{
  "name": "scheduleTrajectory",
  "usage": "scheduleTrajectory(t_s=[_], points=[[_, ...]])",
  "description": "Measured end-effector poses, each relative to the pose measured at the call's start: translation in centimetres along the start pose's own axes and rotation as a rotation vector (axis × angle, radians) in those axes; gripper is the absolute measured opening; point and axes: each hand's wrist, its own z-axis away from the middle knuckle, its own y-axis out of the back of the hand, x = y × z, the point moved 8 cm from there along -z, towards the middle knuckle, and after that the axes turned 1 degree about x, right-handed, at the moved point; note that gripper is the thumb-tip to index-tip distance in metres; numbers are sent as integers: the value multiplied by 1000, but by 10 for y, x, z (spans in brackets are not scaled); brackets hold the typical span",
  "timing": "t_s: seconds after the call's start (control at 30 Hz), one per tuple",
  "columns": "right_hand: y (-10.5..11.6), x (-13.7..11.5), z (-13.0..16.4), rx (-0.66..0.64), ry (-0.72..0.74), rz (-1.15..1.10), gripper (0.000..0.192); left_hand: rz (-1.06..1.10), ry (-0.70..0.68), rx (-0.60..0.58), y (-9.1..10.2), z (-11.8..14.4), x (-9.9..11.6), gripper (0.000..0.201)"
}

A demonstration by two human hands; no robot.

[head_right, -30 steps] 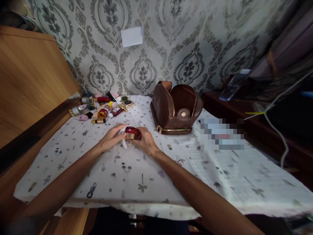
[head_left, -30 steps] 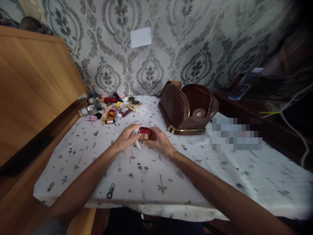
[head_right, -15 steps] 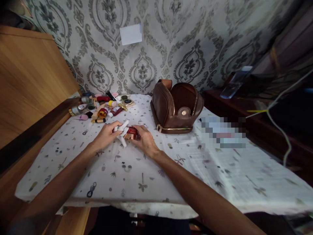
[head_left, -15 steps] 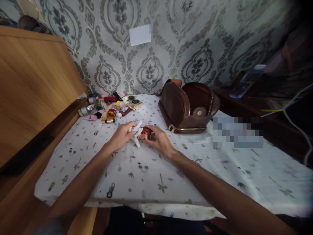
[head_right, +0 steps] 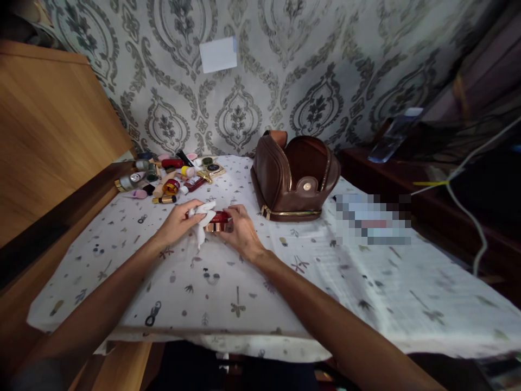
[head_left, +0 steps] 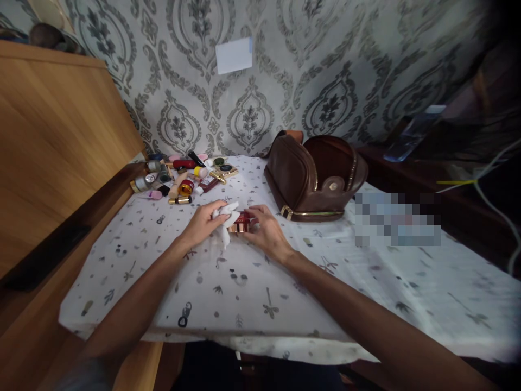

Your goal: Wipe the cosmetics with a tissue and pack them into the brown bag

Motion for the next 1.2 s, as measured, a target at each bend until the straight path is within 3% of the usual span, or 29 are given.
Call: scheduleTrajectory(t_s=[0.2,0.33,0.4,0.53,0.6,0.77,0.83,1.03,1.2], points=[[-3,-4,3,-78,-56,-35,25,-31,-177,-52,-13,3,18,28],[-4,-6,6,-90,-67,-35,21,-128,-177,-47,-22,7,24,29],[-6,-9,6,-94,-40,-48,29,-151,-151,13,-19,8,23,28],[-11,-4,4,-97,-63,-139,65,-155,-80,104,-11,7,15,27],[-12,1,4,-81,-108,-182,68,-147,-76,103,-10,7,13,27],[-8,-3,2,-77,-29,-134,23,-165,-101,21,-20,7,16,30],[-7,-5,3,-71,3,-129,20,-162,-82,25,-21,7,15,32],[-17,1,4,-137,-55,-278,49,41,49,82,-16,4,-2,34],[-18,9,5,-120,-159,-308,60,167,98,103,-19,7,-8,32]])
